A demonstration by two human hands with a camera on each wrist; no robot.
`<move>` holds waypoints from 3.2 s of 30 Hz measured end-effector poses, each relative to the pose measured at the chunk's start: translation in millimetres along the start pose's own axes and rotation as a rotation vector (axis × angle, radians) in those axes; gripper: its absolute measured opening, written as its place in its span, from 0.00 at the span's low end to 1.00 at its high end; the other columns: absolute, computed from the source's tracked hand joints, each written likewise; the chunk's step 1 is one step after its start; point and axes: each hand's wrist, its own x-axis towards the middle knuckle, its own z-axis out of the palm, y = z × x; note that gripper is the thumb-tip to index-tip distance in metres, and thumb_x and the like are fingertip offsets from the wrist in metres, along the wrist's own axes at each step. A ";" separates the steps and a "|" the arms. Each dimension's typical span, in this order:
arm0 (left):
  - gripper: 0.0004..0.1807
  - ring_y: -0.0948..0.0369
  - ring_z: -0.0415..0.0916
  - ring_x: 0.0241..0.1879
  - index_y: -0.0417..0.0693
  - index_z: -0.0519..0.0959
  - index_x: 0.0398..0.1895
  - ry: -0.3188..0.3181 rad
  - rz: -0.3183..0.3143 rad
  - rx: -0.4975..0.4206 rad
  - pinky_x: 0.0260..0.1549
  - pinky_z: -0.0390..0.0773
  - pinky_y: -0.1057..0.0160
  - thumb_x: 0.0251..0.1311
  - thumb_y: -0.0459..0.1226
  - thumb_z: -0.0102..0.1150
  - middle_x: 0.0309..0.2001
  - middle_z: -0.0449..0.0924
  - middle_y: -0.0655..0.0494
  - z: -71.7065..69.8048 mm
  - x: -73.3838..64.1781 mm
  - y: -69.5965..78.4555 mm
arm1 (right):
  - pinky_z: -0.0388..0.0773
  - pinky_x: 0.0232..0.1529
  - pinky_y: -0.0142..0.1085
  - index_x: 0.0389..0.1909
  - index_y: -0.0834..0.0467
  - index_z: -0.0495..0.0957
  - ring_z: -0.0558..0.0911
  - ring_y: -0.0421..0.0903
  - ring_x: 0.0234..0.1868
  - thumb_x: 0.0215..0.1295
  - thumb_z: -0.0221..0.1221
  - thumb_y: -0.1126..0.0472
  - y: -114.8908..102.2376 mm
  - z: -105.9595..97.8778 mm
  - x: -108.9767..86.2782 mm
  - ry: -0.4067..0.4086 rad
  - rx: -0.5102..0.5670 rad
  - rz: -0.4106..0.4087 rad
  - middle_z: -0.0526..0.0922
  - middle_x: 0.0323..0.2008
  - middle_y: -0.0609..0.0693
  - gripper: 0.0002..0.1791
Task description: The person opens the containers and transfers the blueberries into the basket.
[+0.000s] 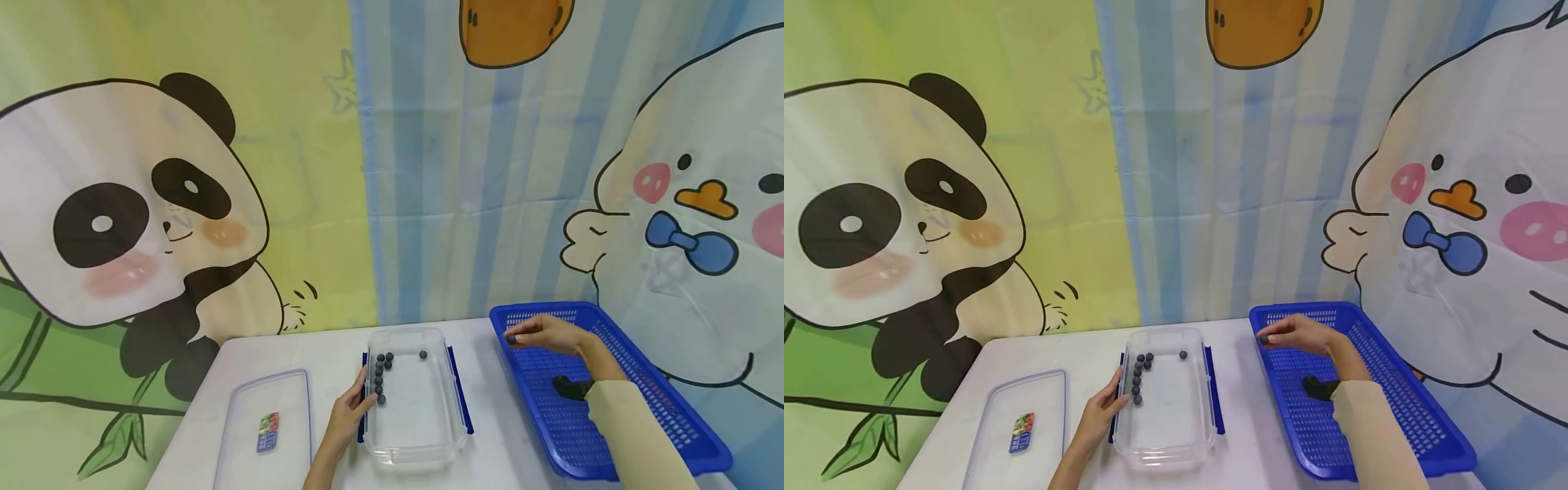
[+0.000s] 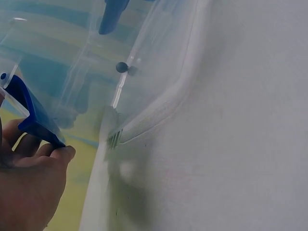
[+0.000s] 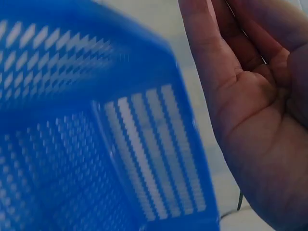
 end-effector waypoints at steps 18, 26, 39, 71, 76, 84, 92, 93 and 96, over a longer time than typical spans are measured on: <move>0.36 0.53 0.49 0.67 0.49 0.60 0.68 0.024 0.012 -0.029 0.61 0.54 0.64 0.56 0.42 0.61 0.70 0.51 0.52 -7.9 12.3 -35.6 | 0.74 0.53 0.45 0.53 0.80 0.67 0.77 0.55 0.50 0.68 0.46 0.70 101.4 -17.0 -53.4 -0.004 0.211 0.154 0.75 0.51 0.68 0.18; 0.35 0.54 0.48 0.68 0.51 0.59 0.68 0.024 -0.003 -0.047 0.61 0.53 0.65 0.58 0.41 0.60 0.70 0.51 0.55 -3.1 12.2 -34.5 | 0.77 0.50 0.43 0.49 0.79 0.71 0.80 0.52 0.46 0.65 0.51 0.70 112.6 -5.2 -59.3 0.114 0.220 0.244 0.78 0.47 0.63 0.16; 0.37 0.51 0.49 0.67 0.42 0.59 0.67 0.039 -0.008 -0.029 0.60 0.55 0.64 0.57 0.42 0.61 0.69 0.51 0.48 1.6 -0.1 -4.0 | 0.79 0.47 0.42 0.46 0.77 0.75 0.81 0.52 0.44 0.63 0.55 0.67 118.8 -2.0 -55.6 0.189 0.142 0.285 0.81 0.44 0.62 0.16; 0.33 0.55 0.46 0.68 0.48 0.60 0.68 0.021 0.024 -0.095 0.62 0.52 0.65 0.59 0.39 0.59 0.70 0.52 0.56 -0.7 10.1 -35.2 | 0.79 0.46 0.45 0.45 0.77 0.75 0.81 0.54 0.44 0.62 0.59 0.60 106.5 2.0 -58.1 0.321 0.008 0.342 0.81 0.43 0.64 0.21; 0.34 0.53 0.46 0.68 0.43 0.59 0.68 0.016 0.026 -0.119 0.61 0.53 0.65 0.59 0.38 0.59 0.70 0.51 0.52 -1.3 6.3 -26.2 | 0.77 0.49 0.49 0.50 0.76 0.72 0.81 0.56 0.45 0.62 0.59 0.55 71.0 3.5 -44.0 0.523 -0.086 0.264 0.79 0.45 0.66 0.28; 0.31 0.52 0.49 0.67 0.45 0.60 0.67 0.063 0.043 -0.102 0.61 0.55 0.63 0.60 0.35 0.57 0.69 0.54 0.54 -2.1 8.6 -35.3 | 0.80 0.42 0.36 0.47 0.63 0.80 0.83 0.42 0.39 0.58 0.62 0.52 -21.6 76.7 31.4 1.015 -0.108 -0.003 0.84 0.40 0.55 0.22; 0.31 0.52 0.49 0.67 0.46 0.60 0.67 0.048 0.056 -0.093 0.61 0.55 0.62 0.61 0.35 0.56 0.69 0.54 0.53 3.3 10.6 -38.0 | 0.80 0.35 0.25 0.40 0.61 0.83 0.84 0.47 0.36 0.53 0.67 0.59 -54.0 179.3 137.5 1.248 0.056 -0.381 0.84 0.36 0.56 0.14; 0.31 0.52 0.48 0.67 0.46 0.60 0.67 0.038 0.055 -0.097 0.61 0.55 0.62 0.61 0.36 0.56 0.69 0.54 0.53 4.1 10.1 -36.6 | 0.80 0.35 0.26 0.40 0.61 0.83 0.84 0.47 0.36 0.53 0.66 0.60 -52.7 187.7 147.4 1.268 0.056 -0.401 0.84 0.36 0.55 0.14; 0.32 0.51 0.47 0.68 0.43 0.59 0.67 0.009 0.045 -0.121 0.61 0.54 0.61 0.60 0.37 0.57 0.69 0.52 0.51 5.8 5.9 -27.3 | 0.81 0.35 0.28 0.40 0.60 0.83 0.84 0.47 0.36 0.54 0.65 0.61 -42.7 207.0 169.8 1.341 0.058 -0.391 0.85 0.36 0.53 0.12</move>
